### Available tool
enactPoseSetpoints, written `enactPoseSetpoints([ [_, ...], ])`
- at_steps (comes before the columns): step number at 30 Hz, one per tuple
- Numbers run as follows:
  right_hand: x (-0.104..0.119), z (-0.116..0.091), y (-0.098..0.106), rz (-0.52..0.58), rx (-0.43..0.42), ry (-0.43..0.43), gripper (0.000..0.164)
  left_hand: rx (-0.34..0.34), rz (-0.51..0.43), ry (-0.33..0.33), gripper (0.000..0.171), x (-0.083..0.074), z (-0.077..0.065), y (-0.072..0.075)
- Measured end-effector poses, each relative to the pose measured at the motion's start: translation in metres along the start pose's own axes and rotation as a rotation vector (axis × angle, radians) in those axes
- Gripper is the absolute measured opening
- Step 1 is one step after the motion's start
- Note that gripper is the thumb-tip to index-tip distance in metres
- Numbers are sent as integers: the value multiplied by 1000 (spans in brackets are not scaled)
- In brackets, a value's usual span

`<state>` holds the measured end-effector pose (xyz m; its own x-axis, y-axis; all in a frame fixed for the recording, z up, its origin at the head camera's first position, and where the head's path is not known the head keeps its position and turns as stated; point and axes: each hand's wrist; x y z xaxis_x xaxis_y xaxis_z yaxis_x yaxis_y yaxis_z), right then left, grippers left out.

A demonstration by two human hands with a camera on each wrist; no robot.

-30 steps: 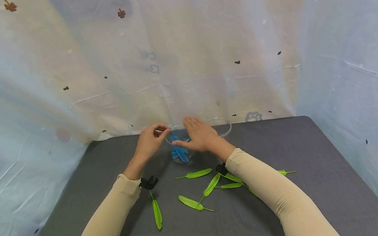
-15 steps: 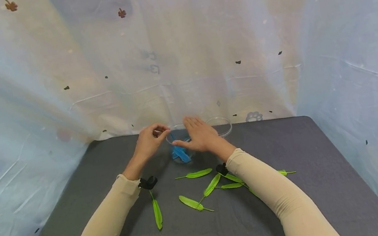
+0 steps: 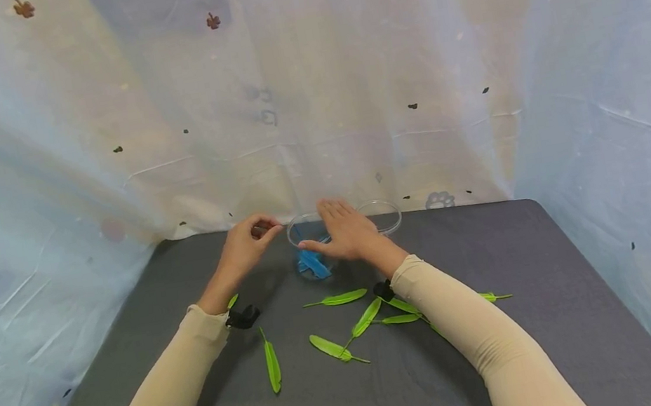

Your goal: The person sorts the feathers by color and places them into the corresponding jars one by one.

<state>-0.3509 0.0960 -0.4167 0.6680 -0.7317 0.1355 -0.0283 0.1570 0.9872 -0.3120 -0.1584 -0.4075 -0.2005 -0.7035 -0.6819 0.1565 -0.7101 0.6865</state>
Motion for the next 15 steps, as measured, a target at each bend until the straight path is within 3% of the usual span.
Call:
enactPoseSetpoints([
  [15,1,0,-2,11,-3,3,108,50,53,36,17,33,-16,25],
])
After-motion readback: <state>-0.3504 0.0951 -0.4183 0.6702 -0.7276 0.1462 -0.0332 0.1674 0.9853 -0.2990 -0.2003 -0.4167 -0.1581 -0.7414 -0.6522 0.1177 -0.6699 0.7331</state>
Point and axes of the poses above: each hand's wrist, its own z-axis towards the middle knuckle, its own y-axis out of the back of the hand, x = y × z, and after that the axes turned 8 degrees about y, right-handed
